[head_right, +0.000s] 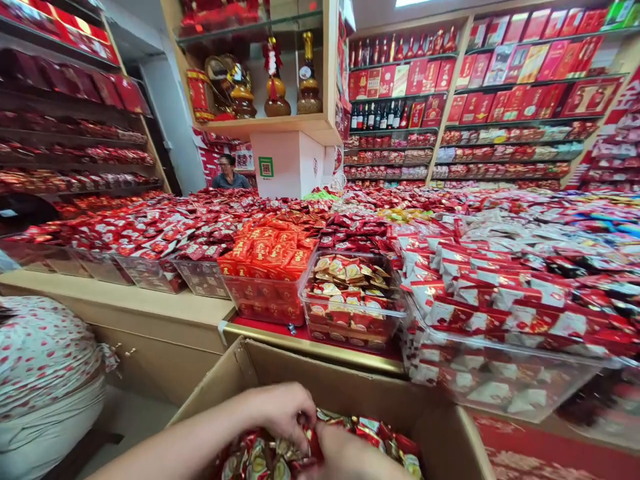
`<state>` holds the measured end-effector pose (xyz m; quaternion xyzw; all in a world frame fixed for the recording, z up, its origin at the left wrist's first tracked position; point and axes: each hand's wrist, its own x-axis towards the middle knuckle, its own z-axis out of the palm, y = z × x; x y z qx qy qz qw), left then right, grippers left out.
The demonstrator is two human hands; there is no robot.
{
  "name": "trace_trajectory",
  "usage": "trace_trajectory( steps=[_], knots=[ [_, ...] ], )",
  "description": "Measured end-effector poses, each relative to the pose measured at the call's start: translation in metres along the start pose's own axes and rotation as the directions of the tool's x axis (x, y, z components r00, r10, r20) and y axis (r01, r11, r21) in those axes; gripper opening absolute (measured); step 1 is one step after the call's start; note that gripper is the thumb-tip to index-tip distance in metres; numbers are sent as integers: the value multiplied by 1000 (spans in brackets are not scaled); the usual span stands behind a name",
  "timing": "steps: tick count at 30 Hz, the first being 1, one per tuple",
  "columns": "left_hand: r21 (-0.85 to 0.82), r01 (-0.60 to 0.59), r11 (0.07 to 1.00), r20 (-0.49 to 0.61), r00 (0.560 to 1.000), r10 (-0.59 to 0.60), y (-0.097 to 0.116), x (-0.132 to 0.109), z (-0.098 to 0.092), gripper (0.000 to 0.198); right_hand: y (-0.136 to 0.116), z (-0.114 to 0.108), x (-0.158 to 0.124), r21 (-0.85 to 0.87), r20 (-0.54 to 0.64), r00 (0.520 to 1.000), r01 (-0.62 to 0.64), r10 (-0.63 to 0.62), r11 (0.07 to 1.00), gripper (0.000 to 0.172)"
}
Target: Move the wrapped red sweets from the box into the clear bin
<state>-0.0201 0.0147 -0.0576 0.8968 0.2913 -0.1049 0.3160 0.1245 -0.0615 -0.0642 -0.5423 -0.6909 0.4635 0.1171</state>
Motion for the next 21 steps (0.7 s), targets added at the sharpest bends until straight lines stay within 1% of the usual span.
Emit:
trace_trajectory(
  steps=[2, 3, 5, 7, 9, 11, 13, 16, 18, 21],
  knots=[
    [-218, 29, 975, -67, 997, -44, 5, -7, -18, 36, -5, -13, -2, 14, -48, 999, 20, -20, 1000, 20],
    [-328, 25, 944, -99, 993, -61, 7, -11, -26, 37, -9, -20, -3, 61, -76, 996, 55, -50, 997, 18],
    [-550, -24, 835, -165, 983, -80, 12, -17, -38, 36, -17, -33, -8, 232, -124, 986, 141, -114, 962, 19],
    [-690, -108, 716, -263, 959, -108, 18, -22, -46, 33, -24, -44, -14, 378, -202, 967, 224, -156, 898, 24],
    [-758, -167, 631, -331, 931, -151, 23, -24, -50, 31, -29, -50, -18, 422, -303, 938, 289, -167, 860, 26],
    [-795, -190, 576, -351, 919, -181, 28, -25, -51, 29, -32, -53, -20, 466, -363, 919, 319, -150, 825, 27],
    [-822, -195, 534, -336, 924, -180, 33, -25, -50, 28, -33, -54, -20, 552, -367, 925, 302, -99, 777, 28],
    [-864, -177, 472, -268, 954, -134, 39, -22, -43, 31, -31, -53, -17, 640, -371, 928, 281, -33, 715, 33],
    [-880, -162, 448, -234, 966, -111, 41, -19, -37, 33, -28, -53, -16, 653, -393, 919, 296, -22, 697, 34],
    [-863, -175, 475, -270, 953, -139, 43, -17, -32, 28, -25, -55, -15, 650, -416, 909, 309, -15, 695, 31]
  ],
)
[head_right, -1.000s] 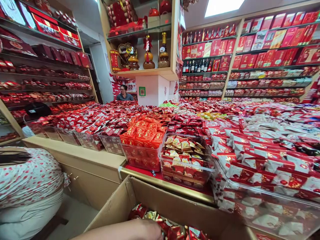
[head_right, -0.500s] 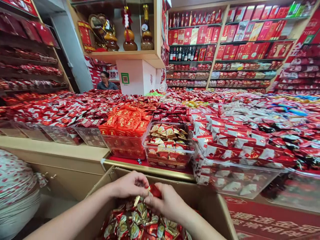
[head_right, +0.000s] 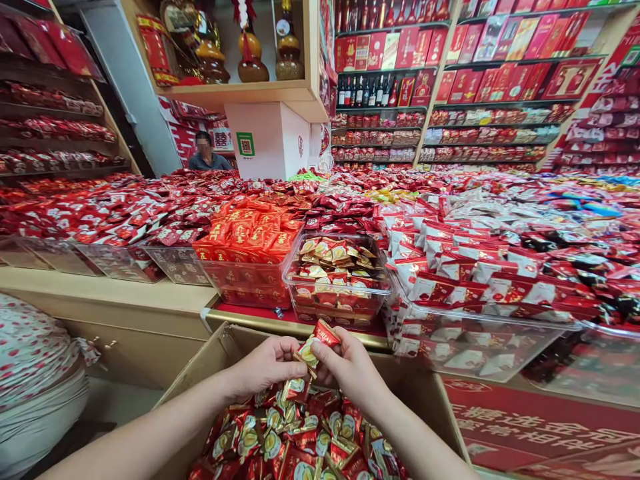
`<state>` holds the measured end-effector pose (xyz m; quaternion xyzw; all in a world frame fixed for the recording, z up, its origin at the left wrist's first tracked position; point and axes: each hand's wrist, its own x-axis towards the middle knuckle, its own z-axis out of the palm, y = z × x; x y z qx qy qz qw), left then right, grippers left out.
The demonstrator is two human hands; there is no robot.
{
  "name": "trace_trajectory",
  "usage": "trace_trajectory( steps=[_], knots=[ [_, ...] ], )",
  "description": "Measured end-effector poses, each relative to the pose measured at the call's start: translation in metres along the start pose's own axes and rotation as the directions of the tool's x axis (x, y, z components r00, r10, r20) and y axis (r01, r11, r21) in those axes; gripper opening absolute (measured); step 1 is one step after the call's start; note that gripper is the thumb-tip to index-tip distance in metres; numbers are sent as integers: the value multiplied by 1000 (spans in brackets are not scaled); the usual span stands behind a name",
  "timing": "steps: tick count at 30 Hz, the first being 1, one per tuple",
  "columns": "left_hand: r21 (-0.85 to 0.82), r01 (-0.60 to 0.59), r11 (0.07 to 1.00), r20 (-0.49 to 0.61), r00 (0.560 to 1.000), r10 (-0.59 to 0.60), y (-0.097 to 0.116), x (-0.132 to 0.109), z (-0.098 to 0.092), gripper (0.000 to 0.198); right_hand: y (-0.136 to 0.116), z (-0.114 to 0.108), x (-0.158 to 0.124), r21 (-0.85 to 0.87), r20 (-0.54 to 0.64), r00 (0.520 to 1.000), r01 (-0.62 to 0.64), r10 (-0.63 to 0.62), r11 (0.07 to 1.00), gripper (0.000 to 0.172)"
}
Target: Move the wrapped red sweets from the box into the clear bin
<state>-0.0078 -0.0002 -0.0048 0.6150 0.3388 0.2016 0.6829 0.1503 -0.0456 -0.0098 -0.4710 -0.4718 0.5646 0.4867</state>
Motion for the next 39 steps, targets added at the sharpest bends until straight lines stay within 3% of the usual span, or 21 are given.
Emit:
trace_trajectory(
  steps=[2, 7, 14, 21, 24, 26, 29, 31, 32, 33, 36, 39],
  knots=[
    [26, -18, 999, -11, 1000, 18, 1, -1, 0, 28, 0, -1, 0, 6, -7, 1000, -2, 2, 1000, 29],
    [32, 50, 998, 160, 986, -55, 6, -4, -6, 31, 1, 1, 1, 55, 53, 999, 6, -9, 998, 30],
    [-95, 52, 994, 16, 999, -51, 0, -1, -4, 29, 3, 9, 1, 128, -43, 997, 68, -63, 989, 48],
    [-185, -74, 980, -42, 997, 67, 1, 2, -3, 25, 3, 14, -4, -7, -141, 964, 228, -226, 974, 39],
    [-222, -66, 973, -37, 998, 59, 1, 1, -5, 25, 4, 16, -5, -33, -166, 941, 293, -294, 956, 38],
    [-228, -37, 973, -27, 999, 32, 0, 0, -6, 26, -3, 14, -4, -138, -193, 911, 342, -364, 930, 33],
    [-229, 5, 973, -23, 1000, -10, -1, -1, -6, 28, -37, 4, 5, -439, -253, 792, 418, -556, 795, 26],
    [-230, 15, 973, -34, 999, -23, -2, -1, -5, 29, -71, -6, 20, -678, -234, 705, 376, -670, 632, 20],
    [-231, 14, 973, -46, 999, -25, -3, -1, -5, 30, -88, -11, 29, -787, -204, 702, 298, -682, 541, 16],
    [-230, 14, 973, -57, 998, -28, -4, 0, -4, 31, -102, -16, 40, -867, -183, 729, 196, -660, 457, 13],
    [-211, 23, 977, -85, 995, -42, -6, 2, -5, 33, -128, -24, 73, -977, -175, 914, -117, -365, 177, 14],
    [-187, 25, 982, -103, 994, -45, -7, 4, -7, 34, -128, -25, 97, -984, -179, 975, -180, -131, 1, 12]
  ],
)
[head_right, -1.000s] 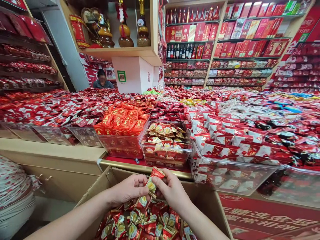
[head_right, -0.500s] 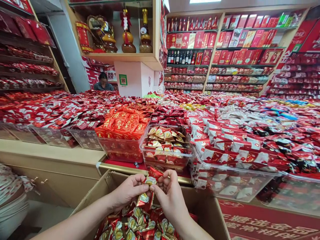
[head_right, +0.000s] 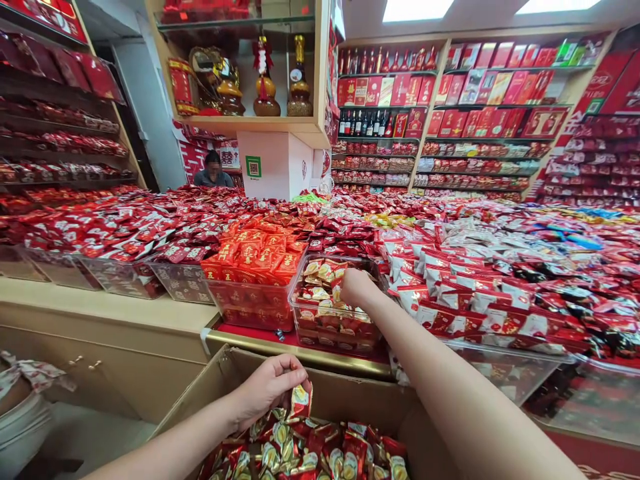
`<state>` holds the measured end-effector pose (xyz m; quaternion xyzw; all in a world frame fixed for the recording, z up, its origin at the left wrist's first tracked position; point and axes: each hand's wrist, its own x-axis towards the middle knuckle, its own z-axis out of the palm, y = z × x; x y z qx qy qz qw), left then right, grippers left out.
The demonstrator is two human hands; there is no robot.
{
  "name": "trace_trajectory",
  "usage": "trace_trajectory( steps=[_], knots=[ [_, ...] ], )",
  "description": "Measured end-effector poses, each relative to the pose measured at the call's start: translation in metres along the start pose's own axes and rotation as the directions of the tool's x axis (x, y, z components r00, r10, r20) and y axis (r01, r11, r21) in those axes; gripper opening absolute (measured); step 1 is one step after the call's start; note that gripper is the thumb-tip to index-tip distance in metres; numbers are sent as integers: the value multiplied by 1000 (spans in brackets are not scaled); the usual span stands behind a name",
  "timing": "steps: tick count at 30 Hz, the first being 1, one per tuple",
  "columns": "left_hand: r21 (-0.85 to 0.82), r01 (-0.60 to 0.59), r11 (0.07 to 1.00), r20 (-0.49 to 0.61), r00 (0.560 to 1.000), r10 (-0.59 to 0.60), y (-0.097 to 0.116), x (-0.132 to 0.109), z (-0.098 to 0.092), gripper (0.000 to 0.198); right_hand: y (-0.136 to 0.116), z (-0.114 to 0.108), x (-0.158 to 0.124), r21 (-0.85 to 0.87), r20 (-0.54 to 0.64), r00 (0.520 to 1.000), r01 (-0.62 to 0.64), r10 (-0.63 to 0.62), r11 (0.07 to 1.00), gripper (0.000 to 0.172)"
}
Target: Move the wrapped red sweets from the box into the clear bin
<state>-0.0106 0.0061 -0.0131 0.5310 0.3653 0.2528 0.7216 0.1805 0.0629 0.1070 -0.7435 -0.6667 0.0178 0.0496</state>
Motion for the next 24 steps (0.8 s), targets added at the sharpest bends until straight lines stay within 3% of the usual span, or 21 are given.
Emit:
trace_trajectory(
  steps=[4, 8, 13, 17, 19, 21, 22, 24],
  knots=[
    [6, -3, 1000, -9, 1000, 3, -1, 2, -2, 33, -4, 15, 11, -111, 82, 997, 24, -15, 994, 13],
    [-38, 18, 999, 1, 1000, -18, 0, 3, -4, 32, 1, 25, 13, -173, 77, 997, 45, -32, 984, 20],
    [-157, -11, 988, 35, 999, 17, 5, 2, -5, 26, 8, 27, 15, -176, 23, 998, 62, -59, 982, 18],
    [-248, -73, 966, 34, 996, 84, 14, -1, -9, 18, 2, 12, -4, -147, -125, 990, 47, -66, 988, 20],
    [-275, -99, 956, 24, 994, 110, 19, -4, -11, 14, -6, 9, -29, -34, -243, 959, 138, -143, 990, 23],
    [-304, -125, 944, 16, 991, 136, 24, -6, -13, 11, -12, 18, -61, 198, -323, 907, 344, -271, 918, 22],
    [-319, -133, 938, 20, 989, 147, 26, -8, -13, 11, -15, 27, -76, 322, -321, 897, 405, -304, 856, 21],
    [-340, -138, 930, 43, 986, 162, 28, -9, -11, 11, -16, 52, -102, 524, -287, 916, 396, -281, 754, 22]
  ],
)
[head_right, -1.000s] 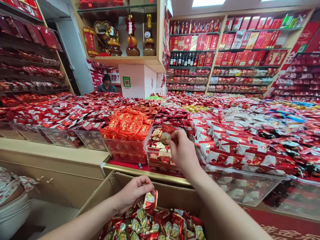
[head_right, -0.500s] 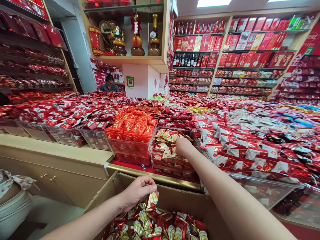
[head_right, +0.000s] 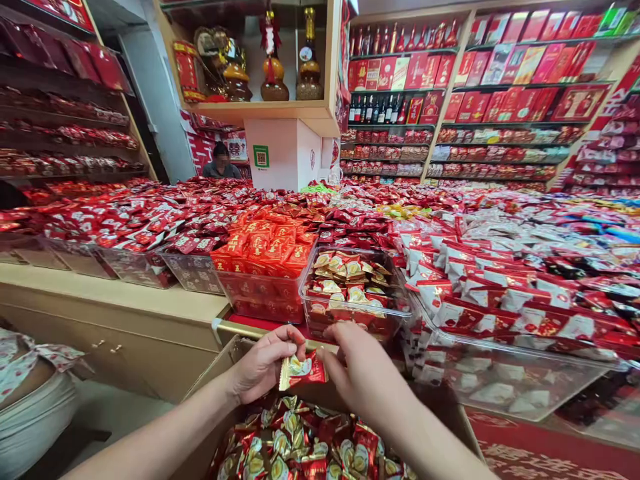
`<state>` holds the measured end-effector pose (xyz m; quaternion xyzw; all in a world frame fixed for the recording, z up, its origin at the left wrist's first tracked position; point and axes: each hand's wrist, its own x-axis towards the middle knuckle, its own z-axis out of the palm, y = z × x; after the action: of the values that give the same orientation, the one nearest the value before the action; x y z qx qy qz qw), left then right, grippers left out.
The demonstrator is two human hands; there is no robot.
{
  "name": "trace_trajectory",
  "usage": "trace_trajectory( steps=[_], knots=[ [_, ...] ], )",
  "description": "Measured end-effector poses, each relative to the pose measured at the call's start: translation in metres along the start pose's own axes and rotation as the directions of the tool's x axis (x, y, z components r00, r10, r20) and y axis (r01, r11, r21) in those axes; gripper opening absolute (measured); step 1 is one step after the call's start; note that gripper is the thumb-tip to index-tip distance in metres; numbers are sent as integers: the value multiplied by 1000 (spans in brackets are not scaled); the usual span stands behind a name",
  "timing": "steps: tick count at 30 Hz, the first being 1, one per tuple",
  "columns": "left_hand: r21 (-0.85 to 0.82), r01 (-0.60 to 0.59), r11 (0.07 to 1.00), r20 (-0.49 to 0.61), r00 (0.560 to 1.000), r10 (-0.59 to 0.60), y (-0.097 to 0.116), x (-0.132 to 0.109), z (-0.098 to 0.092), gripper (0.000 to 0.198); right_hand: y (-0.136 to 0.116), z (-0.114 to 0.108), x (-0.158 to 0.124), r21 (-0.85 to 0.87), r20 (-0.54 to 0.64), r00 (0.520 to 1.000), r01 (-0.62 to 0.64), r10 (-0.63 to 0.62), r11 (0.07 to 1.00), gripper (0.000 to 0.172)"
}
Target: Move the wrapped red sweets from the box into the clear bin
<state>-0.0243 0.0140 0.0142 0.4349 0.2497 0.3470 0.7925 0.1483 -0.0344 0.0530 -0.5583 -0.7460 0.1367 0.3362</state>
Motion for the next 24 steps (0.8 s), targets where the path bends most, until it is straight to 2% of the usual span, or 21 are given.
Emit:
trace_trajectory(
  steps=[2, 4, 6, 8, 11, 14, 16, 20, 22, 24],
  knots=[
    [-5, -3, 1000, 17, 1000, 3, -1, -1, 4, 13, 9, 18, -22, 275, 41, 991, -131, 125, 953, 35],
    [29, 1, 1000, 7, 1000, -1, -4, 0, 8, 14, 20, 31, -33, 546, 207, 945, -328, 255, 771, 38],
    [84, 23, 996, -7, 1000, -23, -8, 0, 11, 15, 29, 35, -35, 668, 355, 874, -485, 332, 564, 32],
    [149, 54, 987, 3, 998, -55, -13, 1, 13, 20, 36, 34, -33, 708, 353, 851, -515, 389, 483, 31],
    [279, 77, 957, 52, 994, -95, -21, 1, 14, 33, 42, 29, -30, 739, 251, 888, -432, 384, 517, 31],
    [387, 92, 918, 55, 991, -123, -25, 1, 15, 33, 45, 28, -31, 714, 252, 906, -412, 340, 566, 29],
    [396, 120, 911, 15, 990, -137, -27, 2, 15, 30, 46, 28, -32, 698, 270, 904, -420, 331, 580, 28],
    [335, 141, 932, -59, 990, -128, -27, 3, 15, 29, 45, 30, -32, 722, 231, 906, -404, 355, 562, 27],
    [240, 155, 958, -50, 988, -147, -25, 3, 15, 31, 44, 29, -30, 748, 185, 917, -364, 353, 555, 26],
    [92, 234, 968, 5, 972, -235, -23, 1, 16, 37, 44, 28, -29, 767, 148, 930, -322, 335, 555, 25]
  ],
)
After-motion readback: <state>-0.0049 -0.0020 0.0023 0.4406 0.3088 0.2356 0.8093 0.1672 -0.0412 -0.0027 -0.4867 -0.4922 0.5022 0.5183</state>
